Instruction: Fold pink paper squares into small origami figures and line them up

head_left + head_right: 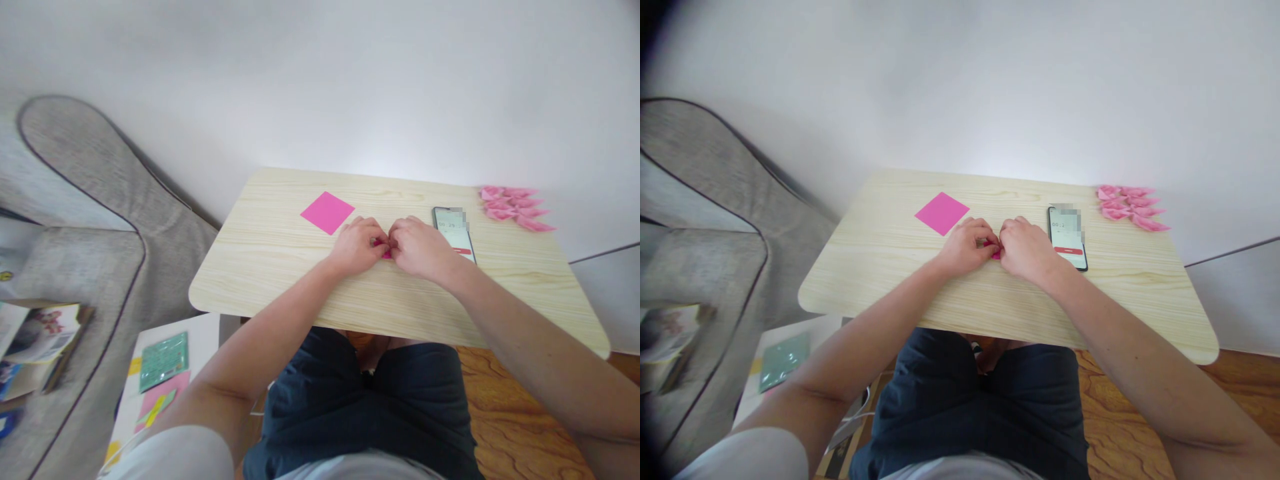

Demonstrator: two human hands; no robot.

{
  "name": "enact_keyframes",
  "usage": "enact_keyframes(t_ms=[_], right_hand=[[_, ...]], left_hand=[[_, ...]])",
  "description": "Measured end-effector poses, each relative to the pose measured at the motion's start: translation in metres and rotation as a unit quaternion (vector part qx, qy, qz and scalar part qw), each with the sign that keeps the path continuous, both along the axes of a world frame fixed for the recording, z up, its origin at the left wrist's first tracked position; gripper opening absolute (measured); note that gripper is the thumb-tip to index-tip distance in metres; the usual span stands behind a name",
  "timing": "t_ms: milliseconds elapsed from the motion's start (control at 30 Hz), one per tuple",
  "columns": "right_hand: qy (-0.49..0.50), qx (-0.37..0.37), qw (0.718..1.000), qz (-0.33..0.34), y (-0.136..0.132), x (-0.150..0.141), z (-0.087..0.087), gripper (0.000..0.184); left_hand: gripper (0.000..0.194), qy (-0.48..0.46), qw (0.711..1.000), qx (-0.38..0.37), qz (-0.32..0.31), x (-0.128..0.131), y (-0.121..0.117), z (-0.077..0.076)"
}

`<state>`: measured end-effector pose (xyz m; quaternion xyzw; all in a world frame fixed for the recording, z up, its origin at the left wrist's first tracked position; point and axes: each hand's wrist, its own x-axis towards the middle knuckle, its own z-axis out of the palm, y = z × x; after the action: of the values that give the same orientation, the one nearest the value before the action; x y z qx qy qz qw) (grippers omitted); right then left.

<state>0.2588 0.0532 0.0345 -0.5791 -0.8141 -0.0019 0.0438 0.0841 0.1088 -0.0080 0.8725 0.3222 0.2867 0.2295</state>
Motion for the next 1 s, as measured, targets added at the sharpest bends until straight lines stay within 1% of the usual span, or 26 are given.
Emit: enact_keyframes(t_ms=[133, 300, 400, 500, 633, 767, 833, 933, 1000], right_hand=[[-0.027, -0.003, 1.0, -0.004, -0.001, -0.002, 0.002, 0.018], [-0.013, 0.014, 1.0, -0.015, -0.007, 0.003, -0.001, 0.02], [-0.006, 0.008, 0.999, -0.031, -0.008, 0.004, -0.002, 0.022], [-0.024, 0.008, 0.998, -0.049, -0.008, 0.001, -0.001, 0.021], [-0.032, 0.018, 0.998, -0.043, -0.008, -0.004, 0.001, 0.019], [0.006, 0.008, 0.999, -0.043, -0.005, 0.003, -0.004, 0.018], [0.037, -0.003, 0.998, -0.042, -0.004, 0.009, -0.007, 0.014], [0.089, -0.009, 0.995, -0.048, -0.008, 0.017, -0.01, 0.009], [0.131, 0.007, 0.99, -0.054, -0.015, 0.02, -0.01, 0.008]], left_hand=[[0.011, -0.014, 1.0, -0.013, -0.01, -0.001, 0.003, -0.001], [0.017, -0.038, 0.998, -0.038, -0.021, -0.004, 0.007, -0.002], [0.016, -0.038, 0.998, -0.036, -0.023, -0.005, 0.007, -0.002], [0.016, -0.035, 0.998, -0.035, -0.024, -0.004, 0.006, -0.002], [0.017, -0.034, 0.998, -0.039, -0.025, -0.004, 0.006, -0.001], [0.016, -0.044, 0.996, -0.066, -0.043, -0.009, 0.008, 0.0], [0.019, -0.052, 0.994, -0.08, -0.06, -0.013, 0.009, 0.0], [0.017, -0.045, 0.993, -0.078, -0.072, -0.016, 0.01, 0.0], [0.012, -0.036, 0.994, -0.072, -0.07, -0.016, 0.01, 0.0]])
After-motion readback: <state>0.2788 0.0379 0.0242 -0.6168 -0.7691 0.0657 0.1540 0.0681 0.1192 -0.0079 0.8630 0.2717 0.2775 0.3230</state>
